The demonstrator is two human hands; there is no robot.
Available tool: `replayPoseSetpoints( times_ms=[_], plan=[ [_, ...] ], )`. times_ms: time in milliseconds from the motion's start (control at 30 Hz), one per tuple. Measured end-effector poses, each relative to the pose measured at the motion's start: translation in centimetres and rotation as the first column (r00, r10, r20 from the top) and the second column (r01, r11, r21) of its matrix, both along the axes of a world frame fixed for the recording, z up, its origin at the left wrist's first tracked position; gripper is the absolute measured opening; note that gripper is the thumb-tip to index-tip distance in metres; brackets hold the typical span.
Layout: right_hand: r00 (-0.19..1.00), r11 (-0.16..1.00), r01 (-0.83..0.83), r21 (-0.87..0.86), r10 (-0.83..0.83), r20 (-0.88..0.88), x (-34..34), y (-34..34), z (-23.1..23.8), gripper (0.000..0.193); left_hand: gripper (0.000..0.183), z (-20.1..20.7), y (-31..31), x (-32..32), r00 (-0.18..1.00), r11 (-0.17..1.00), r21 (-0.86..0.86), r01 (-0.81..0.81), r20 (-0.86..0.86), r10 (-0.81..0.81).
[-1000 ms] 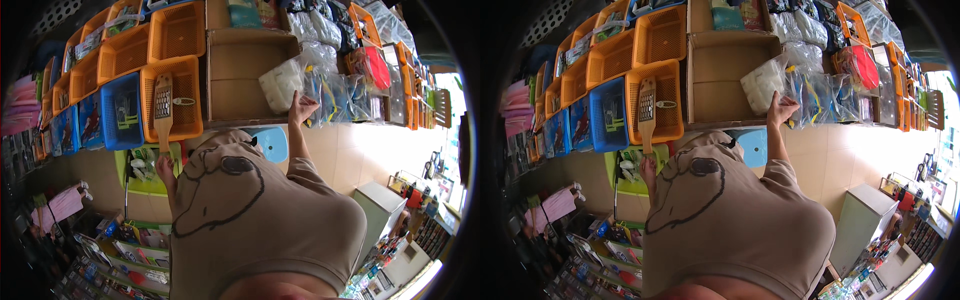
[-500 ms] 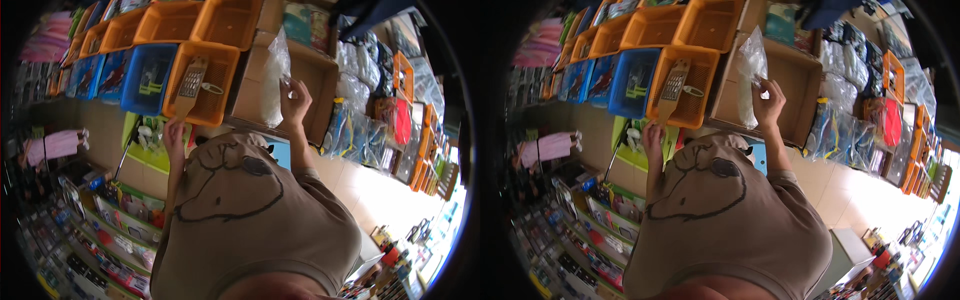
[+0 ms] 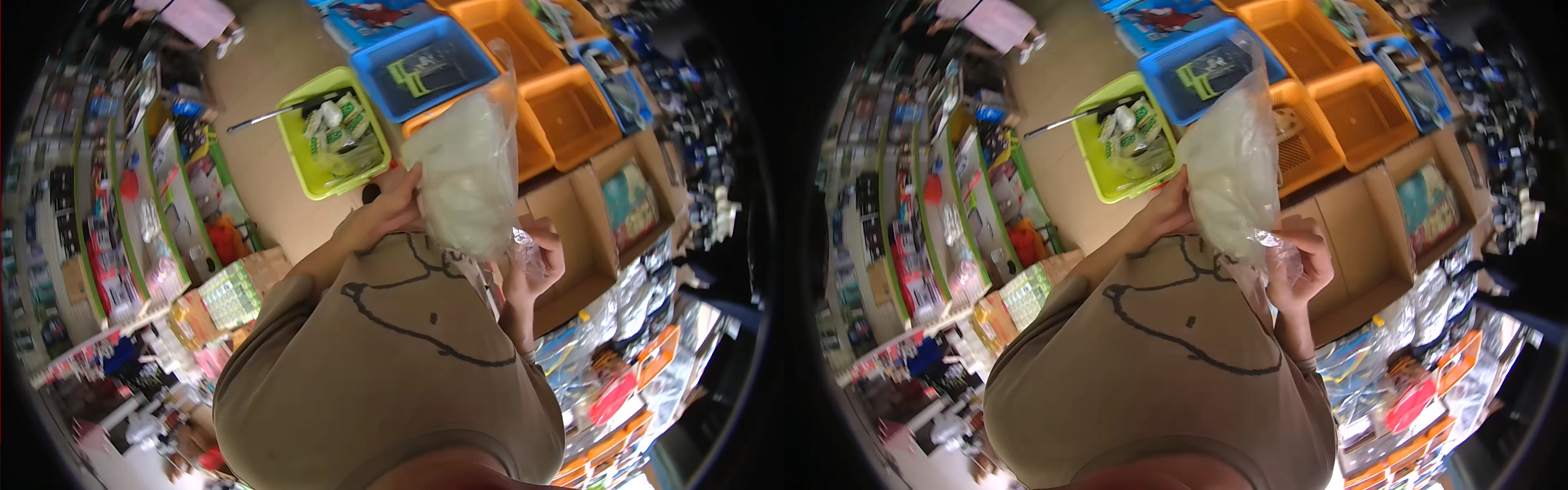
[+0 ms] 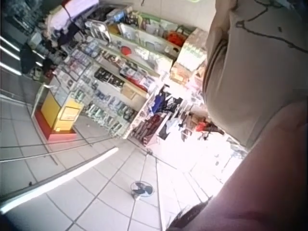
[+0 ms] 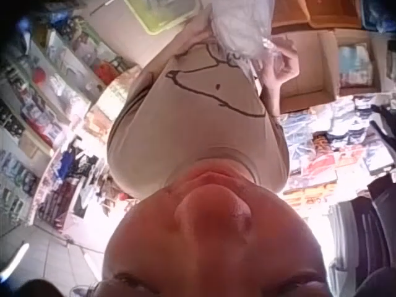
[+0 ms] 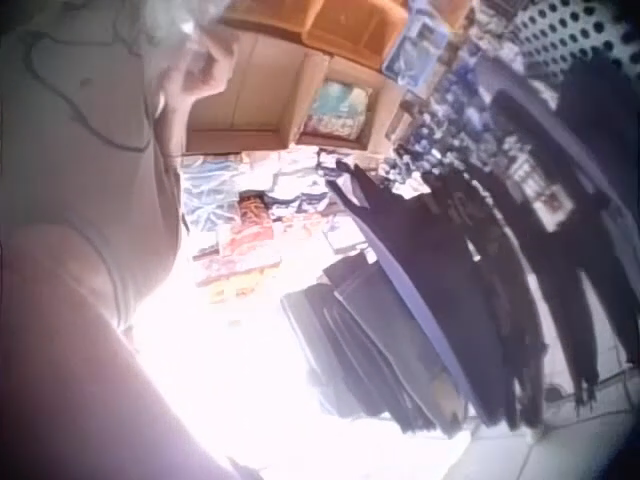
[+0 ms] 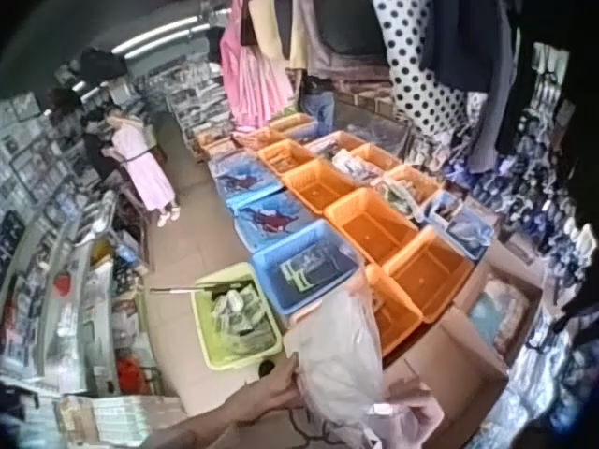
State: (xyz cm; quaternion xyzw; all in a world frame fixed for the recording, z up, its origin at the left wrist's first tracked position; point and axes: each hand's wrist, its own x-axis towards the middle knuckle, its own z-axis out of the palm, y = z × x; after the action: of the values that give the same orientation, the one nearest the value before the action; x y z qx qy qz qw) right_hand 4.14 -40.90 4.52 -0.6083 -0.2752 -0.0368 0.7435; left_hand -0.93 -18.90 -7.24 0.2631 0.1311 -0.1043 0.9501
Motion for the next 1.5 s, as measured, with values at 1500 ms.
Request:
replayPoseSetpoints(
  times_ms=[1500],
  plan=[
    [0.562, 0.564, -0.54, -0.625, -0.311, -0.766, -6.7, 40.9, -37.0, 0.017, 0.076, -29.7, 39.6, -8.5, 0.934, -0.041, 0.949, 0.313, -0.299, 0.198]
  ],
)
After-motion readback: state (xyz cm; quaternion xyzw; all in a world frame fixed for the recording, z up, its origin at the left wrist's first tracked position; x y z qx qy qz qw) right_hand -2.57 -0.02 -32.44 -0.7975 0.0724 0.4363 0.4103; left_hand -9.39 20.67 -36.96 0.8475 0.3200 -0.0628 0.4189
